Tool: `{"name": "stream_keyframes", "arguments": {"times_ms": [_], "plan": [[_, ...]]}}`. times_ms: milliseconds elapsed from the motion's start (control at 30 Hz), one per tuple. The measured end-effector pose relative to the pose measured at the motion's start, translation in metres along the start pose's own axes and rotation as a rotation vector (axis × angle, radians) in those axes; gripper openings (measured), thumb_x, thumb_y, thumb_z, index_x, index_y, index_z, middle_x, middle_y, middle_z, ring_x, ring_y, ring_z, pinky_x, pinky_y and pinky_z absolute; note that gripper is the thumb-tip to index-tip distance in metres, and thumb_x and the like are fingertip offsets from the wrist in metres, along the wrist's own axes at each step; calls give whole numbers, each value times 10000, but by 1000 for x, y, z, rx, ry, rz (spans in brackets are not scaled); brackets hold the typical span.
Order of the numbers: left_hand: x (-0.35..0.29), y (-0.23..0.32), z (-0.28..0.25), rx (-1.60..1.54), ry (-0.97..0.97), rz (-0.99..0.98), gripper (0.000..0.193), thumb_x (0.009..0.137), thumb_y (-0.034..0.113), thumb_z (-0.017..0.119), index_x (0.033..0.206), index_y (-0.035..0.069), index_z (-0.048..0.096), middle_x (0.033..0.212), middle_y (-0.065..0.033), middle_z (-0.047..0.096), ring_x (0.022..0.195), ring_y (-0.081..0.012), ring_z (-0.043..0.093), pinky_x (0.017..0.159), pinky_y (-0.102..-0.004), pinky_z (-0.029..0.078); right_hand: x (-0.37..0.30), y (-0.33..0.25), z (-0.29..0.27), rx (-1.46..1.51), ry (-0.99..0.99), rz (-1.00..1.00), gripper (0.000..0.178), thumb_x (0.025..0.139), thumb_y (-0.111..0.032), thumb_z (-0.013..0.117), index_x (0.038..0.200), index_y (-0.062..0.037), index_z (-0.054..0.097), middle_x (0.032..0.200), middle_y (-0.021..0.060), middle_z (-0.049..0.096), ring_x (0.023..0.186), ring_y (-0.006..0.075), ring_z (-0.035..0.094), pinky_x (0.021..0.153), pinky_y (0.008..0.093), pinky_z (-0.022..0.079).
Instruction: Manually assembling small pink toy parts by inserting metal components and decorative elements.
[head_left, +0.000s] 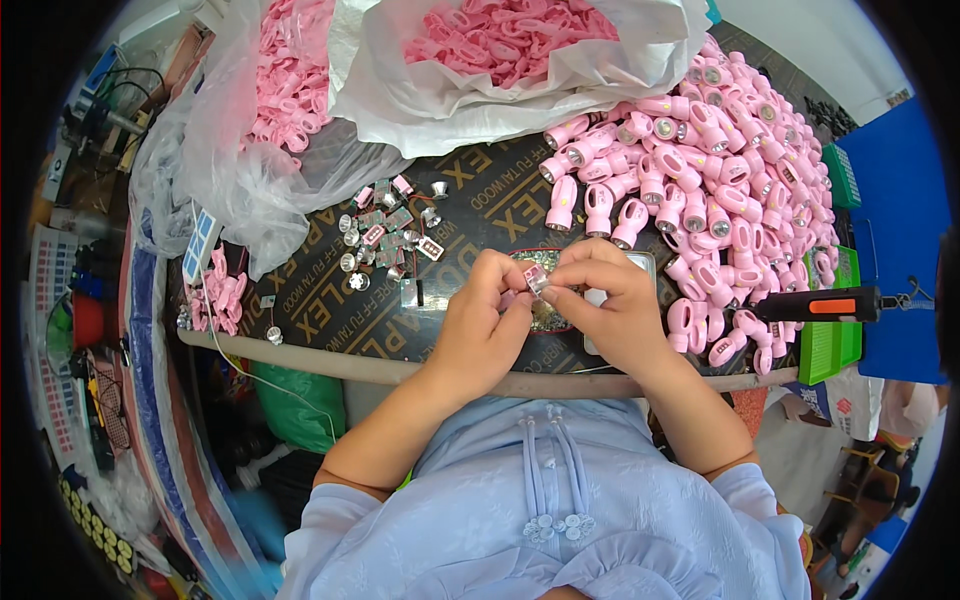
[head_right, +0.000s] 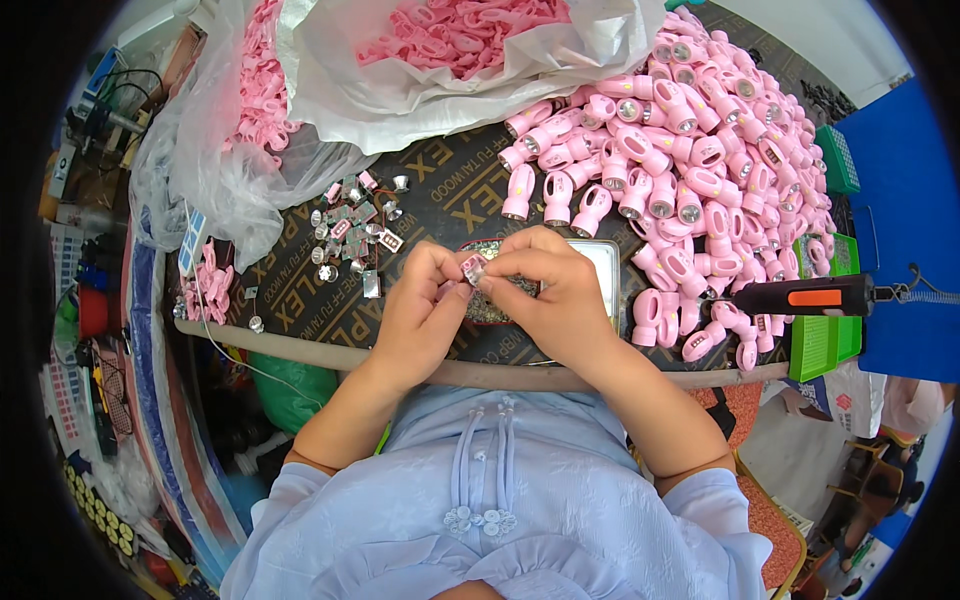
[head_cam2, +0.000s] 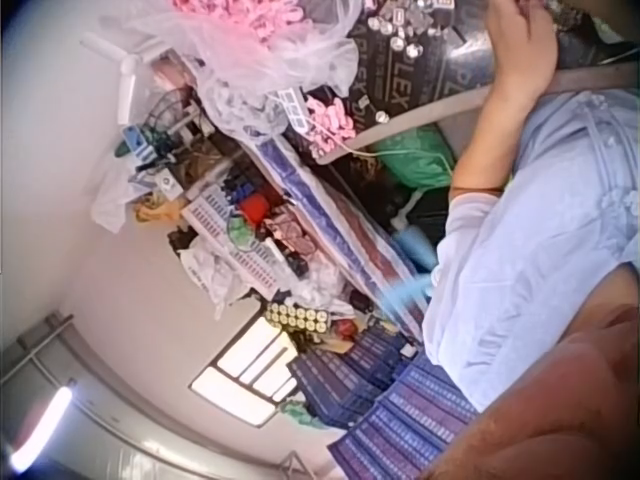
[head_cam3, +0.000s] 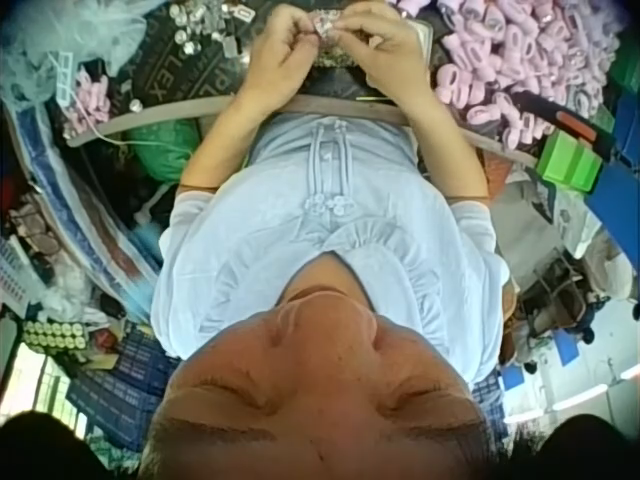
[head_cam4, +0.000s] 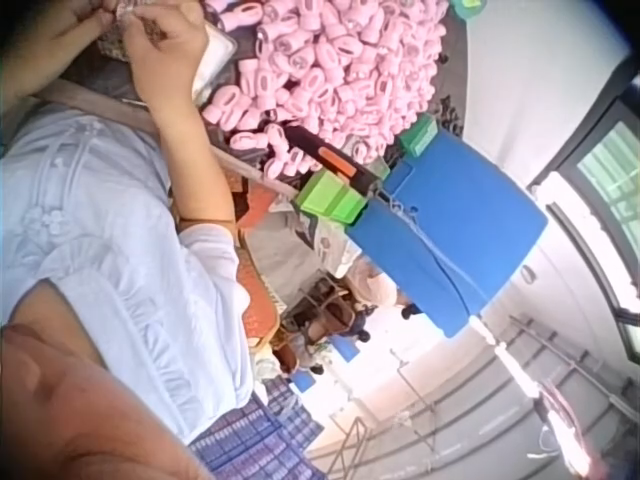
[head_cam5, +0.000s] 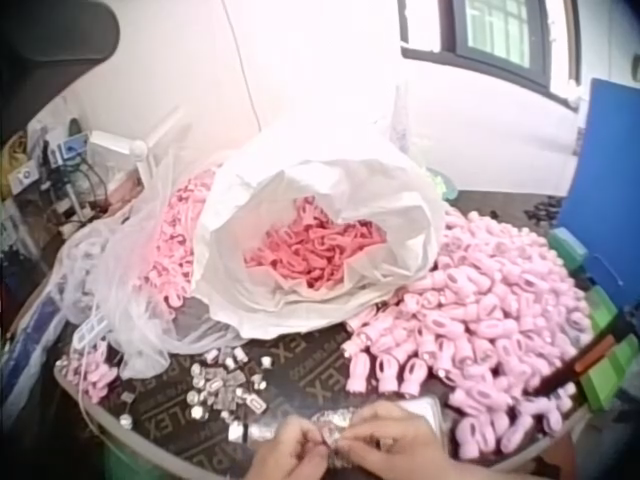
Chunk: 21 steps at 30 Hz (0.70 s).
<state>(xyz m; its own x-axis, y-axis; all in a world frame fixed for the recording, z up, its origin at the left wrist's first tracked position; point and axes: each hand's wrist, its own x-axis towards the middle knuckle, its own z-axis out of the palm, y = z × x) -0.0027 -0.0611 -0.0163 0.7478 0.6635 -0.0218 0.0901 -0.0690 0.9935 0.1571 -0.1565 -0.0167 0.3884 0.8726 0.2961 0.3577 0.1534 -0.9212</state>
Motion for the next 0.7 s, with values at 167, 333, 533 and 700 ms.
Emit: {"name": "stream_keyframes", "arguments": {"times_ms": [167,333,533,700], "plan": [[-1,5,3,101,11,17,272,933,-2,548,1202,18,516,1071,-152,662,901,-212,664,806,-321,514,0,-4,3,-218,-1,-122,163,778,7,762,928,-38,721,948,100,653,834,273,613,707,360,497],[2,1,2,161,18,54,271,944,35,601,1209,28,546,1035,-155,679,875,-215,676,792,-316,521,-3,-7,6,-352,59,-207,180,784,12,748,951,-49,719,939,109,659,837,293,612,717,373,502],[15,-9,-11,-61,-47,-45,196,954,35,633,1138,21,570,1000,-84,716,893,-82,636,789,-268,518,8,-9,-45,-140,-178,86,386,765,88,728,1122,-59,728,1045,94,674,901,193,638,744,308,512],[17,-13,-16,-104,-50,-51,190,961,31,635,1140,11,575,1023,-92,714,918,-88,639,810,-248,510,-10,4,-92,-518,-545,95,253,756,20,764,996,-52,730,949,103,689,873,265,658,742,359,523]]}}
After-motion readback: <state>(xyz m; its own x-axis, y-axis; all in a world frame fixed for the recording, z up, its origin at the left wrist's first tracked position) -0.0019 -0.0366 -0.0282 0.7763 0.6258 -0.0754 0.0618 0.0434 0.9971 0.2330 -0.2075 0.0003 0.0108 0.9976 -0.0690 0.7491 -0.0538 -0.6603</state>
